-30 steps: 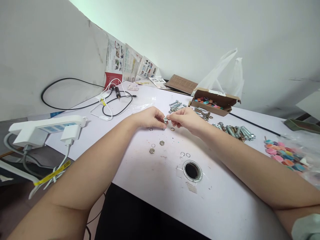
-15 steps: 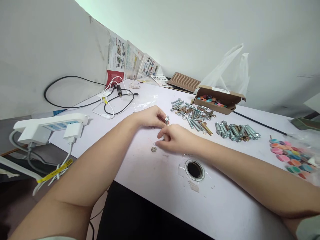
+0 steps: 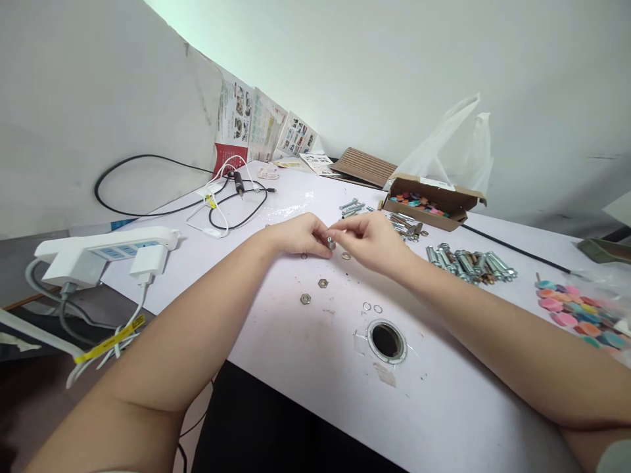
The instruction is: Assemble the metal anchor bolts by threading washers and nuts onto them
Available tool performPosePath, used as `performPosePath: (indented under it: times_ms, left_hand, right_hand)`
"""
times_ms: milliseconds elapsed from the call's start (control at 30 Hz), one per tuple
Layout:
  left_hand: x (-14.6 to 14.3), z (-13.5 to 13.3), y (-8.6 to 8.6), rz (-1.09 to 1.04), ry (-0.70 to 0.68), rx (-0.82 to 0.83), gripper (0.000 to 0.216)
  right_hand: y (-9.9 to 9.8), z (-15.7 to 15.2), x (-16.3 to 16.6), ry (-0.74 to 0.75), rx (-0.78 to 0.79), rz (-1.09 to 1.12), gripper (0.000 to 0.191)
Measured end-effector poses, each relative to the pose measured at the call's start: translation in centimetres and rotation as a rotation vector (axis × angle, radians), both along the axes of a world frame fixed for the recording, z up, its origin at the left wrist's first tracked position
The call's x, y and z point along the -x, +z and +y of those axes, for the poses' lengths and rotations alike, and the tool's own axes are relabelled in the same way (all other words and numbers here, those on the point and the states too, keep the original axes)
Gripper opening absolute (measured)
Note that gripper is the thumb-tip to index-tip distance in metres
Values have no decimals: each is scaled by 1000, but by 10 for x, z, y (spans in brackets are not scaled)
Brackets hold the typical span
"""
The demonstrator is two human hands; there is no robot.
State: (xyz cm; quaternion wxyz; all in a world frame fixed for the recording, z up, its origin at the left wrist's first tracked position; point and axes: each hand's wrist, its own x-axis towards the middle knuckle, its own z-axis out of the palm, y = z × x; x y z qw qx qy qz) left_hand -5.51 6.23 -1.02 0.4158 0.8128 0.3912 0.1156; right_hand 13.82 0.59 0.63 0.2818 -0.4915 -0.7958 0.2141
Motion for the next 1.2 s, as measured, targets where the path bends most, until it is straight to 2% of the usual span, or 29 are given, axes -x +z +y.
performPosePath:
  times_ms: [100,300,400,533,600,700,833,967,1200]
  left_hand:
    - [-1,-2,2,2,15,20,24]
    - [-1,-2,3,6,13,17,24]
    - [-1,1,0,-6,13,13,28]
    - [-1,6,-3,-15,-6,12,32]
    - [-1,8,-4,-12,-12,27,33]
    - [-1,9,-6,0,-7,28,33]
    - [-1,7,-5,-14,-4,13,29]
    - [-3,6,-3,-10,1,31,30]
    - [-3,5,-2,9,18,35,34]
  right_hand:
    - [3,9,-9,-60,-45,5,30]
    - [2,6,-3,-16,99,27,31]
    - [11,10,-9,-73,85,17,40]
    - [19,29,-37,-195,7,27,44]
    - [13,43,-50,-214,1,-32,40]
    - [-7,62,-55,-144,11,-227,37]
    - [-30,74,-42,-102,-41,-487,55]
    - [-34,73,-35,-112,-68,-605,50]
    - [-31,64,-35,-109,-113,-606,44]
